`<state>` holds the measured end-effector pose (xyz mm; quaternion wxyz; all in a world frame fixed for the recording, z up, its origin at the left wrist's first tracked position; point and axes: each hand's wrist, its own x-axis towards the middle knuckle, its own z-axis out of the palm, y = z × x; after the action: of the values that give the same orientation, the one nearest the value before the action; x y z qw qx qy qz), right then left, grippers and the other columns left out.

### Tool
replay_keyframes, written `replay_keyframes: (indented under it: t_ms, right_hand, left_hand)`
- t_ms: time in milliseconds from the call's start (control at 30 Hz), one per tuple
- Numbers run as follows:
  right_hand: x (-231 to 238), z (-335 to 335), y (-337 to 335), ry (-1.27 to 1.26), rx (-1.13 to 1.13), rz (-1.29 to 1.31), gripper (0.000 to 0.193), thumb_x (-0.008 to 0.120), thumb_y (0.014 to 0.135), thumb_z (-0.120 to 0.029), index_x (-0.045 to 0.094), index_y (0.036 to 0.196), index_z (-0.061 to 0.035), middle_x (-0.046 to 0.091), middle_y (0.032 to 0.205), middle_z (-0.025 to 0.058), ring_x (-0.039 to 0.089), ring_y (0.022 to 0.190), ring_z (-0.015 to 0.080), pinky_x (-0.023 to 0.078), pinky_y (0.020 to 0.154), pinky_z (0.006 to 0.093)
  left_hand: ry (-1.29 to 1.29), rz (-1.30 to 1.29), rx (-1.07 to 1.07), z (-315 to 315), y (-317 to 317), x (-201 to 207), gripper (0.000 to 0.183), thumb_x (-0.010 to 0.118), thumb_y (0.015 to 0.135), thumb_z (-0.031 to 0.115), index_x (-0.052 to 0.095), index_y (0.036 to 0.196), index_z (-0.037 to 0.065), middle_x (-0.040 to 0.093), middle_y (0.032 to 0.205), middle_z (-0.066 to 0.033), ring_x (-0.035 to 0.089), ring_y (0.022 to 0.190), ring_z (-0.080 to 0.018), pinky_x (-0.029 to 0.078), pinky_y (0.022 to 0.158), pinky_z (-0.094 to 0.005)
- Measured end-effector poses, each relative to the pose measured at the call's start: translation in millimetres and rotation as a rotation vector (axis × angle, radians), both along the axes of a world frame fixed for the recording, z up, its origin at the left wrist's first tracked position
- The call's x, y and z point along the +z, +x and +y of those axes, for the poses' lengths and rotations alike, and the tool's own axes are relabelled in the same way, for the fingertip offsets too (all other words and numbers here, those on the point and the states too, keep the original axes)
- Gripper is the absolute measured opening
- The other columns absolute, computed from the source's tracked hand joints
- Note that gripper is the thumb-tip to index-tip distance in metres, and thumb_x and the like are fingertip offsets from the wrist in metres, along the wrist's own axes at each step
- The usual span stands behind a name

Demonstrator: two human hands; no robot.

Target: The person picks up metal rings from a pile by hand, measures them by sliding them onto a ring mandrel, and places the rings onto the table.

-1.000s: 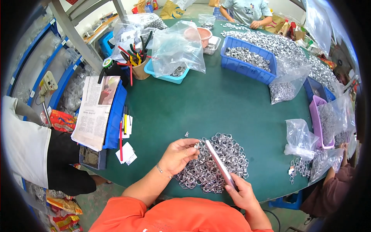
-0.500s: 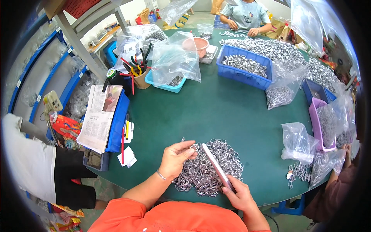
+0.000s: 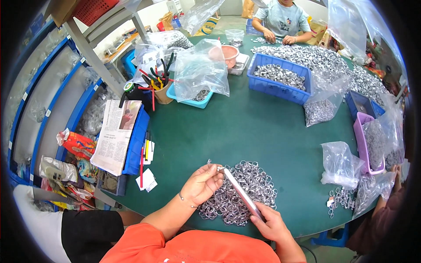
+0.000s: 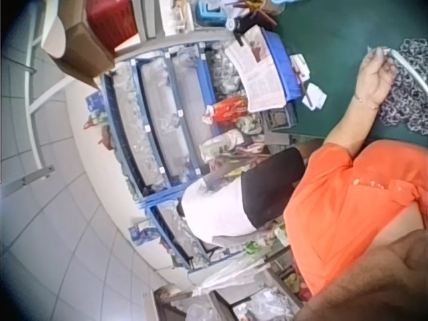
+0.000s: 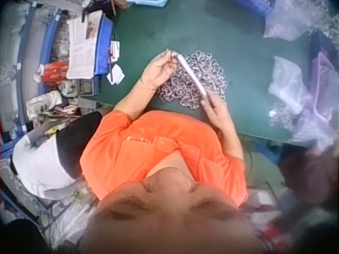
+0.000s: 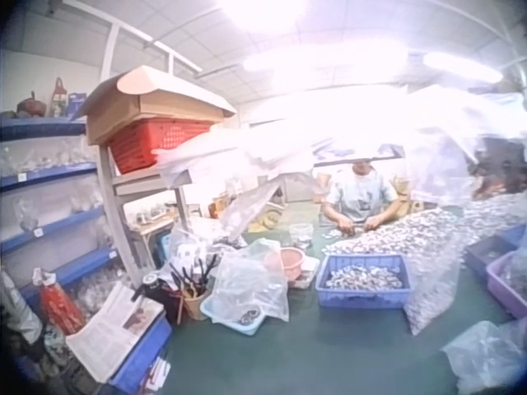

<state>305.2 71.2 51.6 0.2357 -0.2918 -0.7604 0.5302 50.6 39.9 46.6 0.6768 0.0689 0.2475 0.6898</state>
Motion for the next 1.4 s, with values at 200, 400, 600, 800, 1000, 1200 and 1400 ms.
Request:
replay_keyframes:
  t_ms: [200,400,600,800,1000,1200,1400]
  right_hand:
    - [-1,2,-4,0.032,0.064,-0.023,0.041,0.061,0.080,-0.012,0.047,0.116,0.0024,0.059,0.094,0.0183,0.059,0.083,0.0293,0.047,0.073,0.0330]
    - [-2,3,-7,0.049,0.070,-0.011,0.041,0.060,0.080,-0.011,0.047,0.116,0.0024,0.058,0.093,0.0180,0.058,0.081,0.0297,0.047,0.072,0.0327]
    - [1,3,-9,0.136,0.080,-0.007,0.041,0.059,0.080,-0.009,0.047,0.118,0.0004,0.057,0.086,0.0163,0.058,0.074,0.0287,0.047,0.065,0.0325]
    - [14,5,-9,0.123,0.112,-0.131,0.038,0.060,0.079,-0.008,0.049,0.114,0.0017,0.058,0.085,0.0153,0.058,0.072,0.0273,0.047,0.065,0.0320]
    - [19,10,-15,0.028,0.156,-0.106,0.027,0.054,0.085,-0.014,0.052,0.107,0.0001,0.059,0.078,0.0123,0.058,0.067,0.0220,0.046,0.060,0.0303]
    - [37,13,-22,-0.139,0.157,-0.237,0.023,0.052,0.086,-0.020,0.050,0.100,-0.0015,0.058,0.072,0.0158,0.059,0.065,0.0329,0.045,0.058,0.0385]
    - [39,14,-24,-0.168,0.190,-0.274,0.024,0.049,0.088,-0.021,0.051,0.103,-0.0030,0.058,0.074,0.0148,0.059,0.067,0.0307,0.046,0.060,0.0365]
  left_hand:
    - [0.037,0.001,-0.014,-3,-2,-3,0.018,0.048,0.089,0.013,0.054,0.098,-0.002,0.059,0.094,-0.0112,0.058,0.081,-0.0159,0.048,0.074,-0.0271]
    - [0.077,0.109,-0.005,-6,-4,-9,0.018,0.052,0.086,0.006,0.055,0.102,-0.001,0.059,0.098,-0.0132,0.058,0.083,-0.0177,0.048,0.076,-0.0293]
    - [0.128,0.320,0.008,-6,-3,-4,0.029,0.060,0.075,-0.007,0.056,0.103,0.001,0.059,0.097,-0.0145,0.058,0.088,-0.0202,0.048,0.078,-0.0297]
    - [0.198,0.510,-0.123,-11,-3,-3,0.036,0.062,0.074,-0.007,0.054,0.107,0.001,0.058,0.100,-0.0114,0.056,0.094,-0.0185,0.048,0.078,-0.0277]
    - [0.169,0.468,-0.067,-14,-1,3,0.037,0.065,0.070,-0.006,0.054,0.105,0.001,0.059,0.097,-0.0136,0.057,0.092,-0.0213,0.048,0.080,-0.0307]
    - [0.174,0.475,-0.035,-17,-6,5,0.036,0.064,0.072,-0.005,0.054,0.106,0.002,0.059,0.098,-0.0136,0.058,0.091,-0.0208,0.048,0.080,-0.0304]
    - [0.150,0.461,-0.037,-21,-8,3,0.037,0.064,0.071,-0.006,0.054,0.106,0.002,0.059,0.097,-0.0130,0.058,0.091,-0.0211,0.047,0.080,-0.0314]
